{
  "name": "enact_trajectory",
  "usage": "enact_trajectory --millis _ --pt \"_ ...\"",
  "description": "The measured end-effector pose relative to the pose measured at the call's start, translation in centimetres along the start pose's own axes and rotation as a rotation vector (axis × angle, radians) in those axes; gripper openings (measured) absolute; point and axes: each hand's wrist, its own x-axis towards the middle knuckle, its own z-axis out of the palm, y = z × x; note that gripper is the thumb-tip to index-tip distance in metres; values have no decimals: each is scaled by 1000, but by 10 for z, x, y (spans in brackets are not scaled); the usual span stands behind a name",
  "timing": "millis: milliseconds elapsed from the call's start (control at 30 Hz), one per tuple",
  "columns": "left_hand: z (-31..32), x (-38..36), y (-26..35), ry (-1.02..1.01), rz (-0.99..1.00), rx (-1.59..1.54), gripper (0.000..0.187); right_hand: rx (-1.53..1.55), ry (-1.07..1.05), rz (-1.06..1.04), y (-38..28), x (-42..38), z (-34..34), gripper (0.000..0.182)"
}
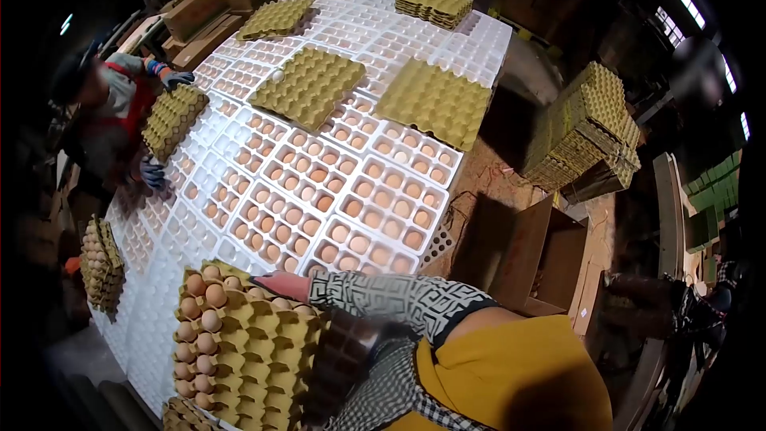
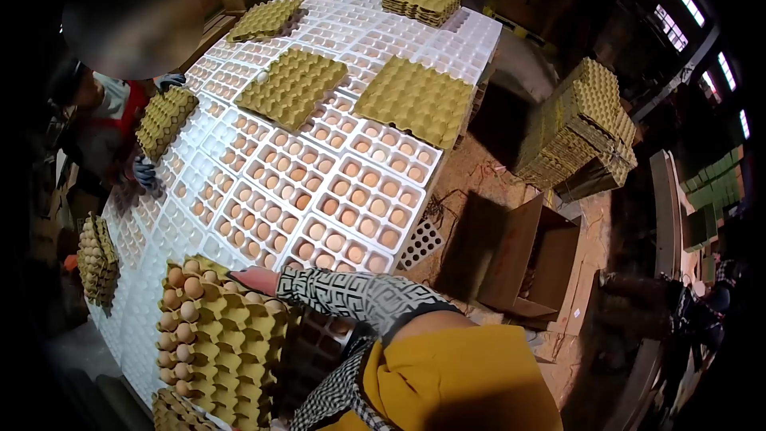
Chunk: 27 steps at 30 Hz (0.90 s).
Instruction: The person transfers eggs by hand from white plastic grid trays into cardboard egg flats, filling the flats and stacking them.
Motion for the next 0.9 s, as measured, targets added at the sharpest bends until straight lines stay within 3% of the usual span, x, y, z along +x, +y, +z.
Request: enact_trajectory --millis 33,133,167,233,300,400,500,600,700,800,833,867,900 --pt "-9 1 -7 29 -26 -23 39 32 38 -113 35 20 10 51" --pt "-31 -2 -24 112 -94 -84 36 296 187 64 0 -24 -9 57" --pt "-37 -2 -26 141 -118 -101 36 151 181 -189 -5 -47 -30 53" --pt "-51 -5 -32 210 -161 -139 35 197 144 -18 -53 -93 -74 65" --pt "-69 -6 -34 303 -208 -187 33 -96 303 -291 -54 -126 -127 51" --pt "-88 -7 -27 438 -261 -182 32 -273 218 -300 -30 -184 -189 58" --pt "-95 15 -1 441 -224 -102 31 -21 366 -226 -13 -199 -257 54" --pt "-81 52 28 315 -196 12 30 201 472 -175 6 -188 -299 51" --pt "-62 74 40 163 -193 90 29 137 370 -64 25 -180 -324 48" --pt "-79 73 36 117 -165 22 29 -328 -10 126 28 -164 -362 45" --pt "-91 73 31 209 -209 -91 29 -31 282 306 3 -156 -361 42" --pt "-106 73 27 373 -297 -276 29 -110 441 212 -39 -152 -367 43" --pt "-124 82 31 580 -400 -461 29 166 386 -74 -56 -149 -376 44"
